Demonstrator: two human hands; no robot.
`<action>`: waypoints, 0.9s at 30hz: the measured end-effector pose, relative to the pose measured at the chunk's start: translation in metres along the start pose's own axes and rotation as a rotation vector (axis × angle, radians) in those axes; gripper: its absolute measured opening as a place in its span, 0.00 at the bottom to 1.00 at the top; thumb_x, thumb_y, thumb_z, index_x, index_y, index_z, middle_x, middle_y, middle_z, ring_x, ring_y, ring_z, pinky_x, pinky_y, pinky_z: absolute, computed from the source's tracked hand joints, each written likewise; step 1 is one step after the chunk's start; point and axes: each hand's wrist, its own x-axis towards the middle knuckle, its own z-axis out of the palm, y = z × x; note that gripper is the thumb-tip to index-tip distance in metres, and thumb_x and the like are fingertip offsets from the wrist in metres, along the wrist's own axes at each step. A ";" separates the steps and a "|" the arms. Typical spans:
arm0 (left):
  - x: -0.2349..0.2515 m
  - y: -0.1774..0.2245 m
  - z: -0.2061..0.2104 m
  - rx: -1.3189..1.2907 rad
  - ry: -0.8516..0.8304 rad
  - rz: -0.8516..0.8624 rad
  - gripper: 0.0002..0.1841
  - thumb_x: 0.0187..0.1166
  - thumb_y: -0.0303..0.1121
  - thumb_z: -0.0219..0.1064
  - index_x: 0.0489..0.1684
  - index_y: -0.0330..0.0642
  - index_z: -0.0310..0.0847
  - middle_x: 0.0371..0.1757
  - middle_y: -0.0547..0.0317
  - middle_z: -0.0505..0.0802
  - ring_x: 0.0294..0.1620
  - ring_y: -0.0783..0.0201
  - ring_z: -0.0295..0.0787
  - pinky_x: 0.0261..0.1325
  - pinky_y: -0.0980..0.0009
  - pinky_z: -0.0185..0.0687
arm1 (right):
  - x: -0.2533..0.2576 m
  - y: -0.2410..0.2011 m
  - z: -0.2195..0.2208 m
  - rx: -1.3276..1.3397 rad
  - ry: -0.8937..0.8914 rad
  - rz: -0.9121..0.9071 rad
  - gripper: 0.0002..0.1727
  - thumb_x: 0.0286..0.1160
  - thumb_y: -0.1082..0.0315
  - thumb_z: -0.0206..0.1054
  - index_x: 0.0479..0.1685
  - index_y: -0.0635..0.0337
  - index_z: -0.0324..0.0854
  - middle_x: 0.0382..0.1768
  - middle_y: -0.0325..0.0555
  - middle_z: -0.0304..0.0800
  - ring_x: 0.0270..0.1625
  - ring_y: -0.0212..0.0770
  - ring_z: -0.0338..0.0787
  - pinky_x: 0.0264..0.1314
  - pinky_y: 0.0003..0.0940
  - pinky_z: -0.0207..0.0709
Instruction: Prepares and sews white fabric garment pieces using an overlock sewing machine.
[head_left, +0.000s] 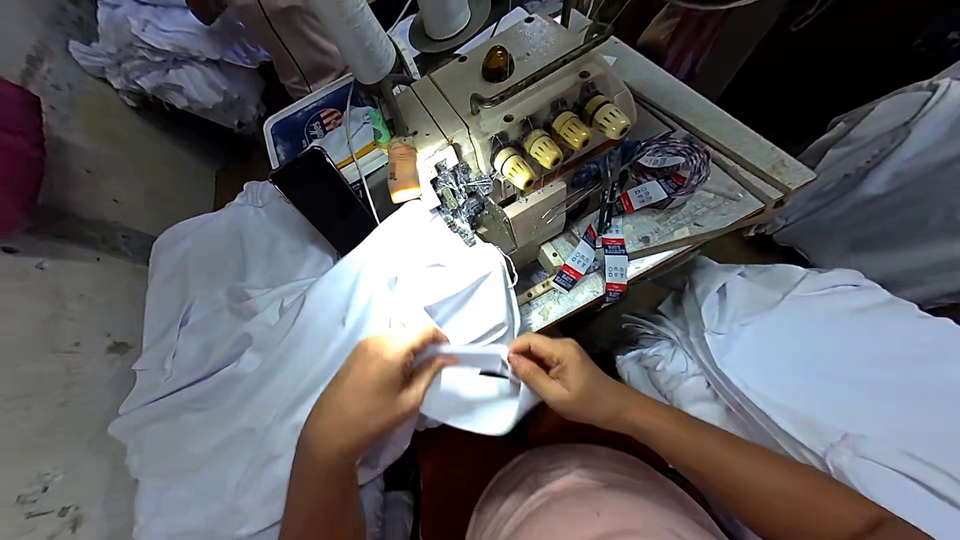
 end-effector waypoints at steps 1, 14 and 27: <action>0.009 -0.002 0.002 0.085 0.147 0.013 0.10 0.78 0.34 0.66 0.38 0.39 0.91 0.29 0.55 0.92 0.29 0.64 0.89 0.37 0.66 0.84 | 0.008 0.001 0.005 -0.012 0.126 -0.028 0.12 0.81 0.73 0.59 0.39 0.74 0.85 0.34 0.50 0.87 0.40 0.24 0.84 0.47 0.16 0.78; 0.082 -0.057 0.025 -0.227 0.330 -0.091 0.07 0.84 0.32 0.62 0.40 0.38 0.81 0.46 0.58 0.89 0.31 0.81 0.83 0.36 0.84 0.79 | 0.058 0.031 0.009 0.231 0.364 0.049 0.03 0.72 0.77 0.69 0.35 0.66 0.89 0.39 0.36 0.84 0.44 0.20 0.84 0.48 0.14 0.80; 0.086 -0.036 0.026 0.043 0.260 -0.214 0.08 0.80 0.30 0.63 0.38 0.34 0.85 0.48 0.44 0.85 0.50 0.51 0.82 0.51 0.53 0.75 | 0.049 0.024 0.020 0.138 0.374 0.044 0.10 0.75 0.78 0.64 0.51 0.73 0.83 0.35 0.40 0.91 0.36 0.18 0.86 0.45 0.14 0.81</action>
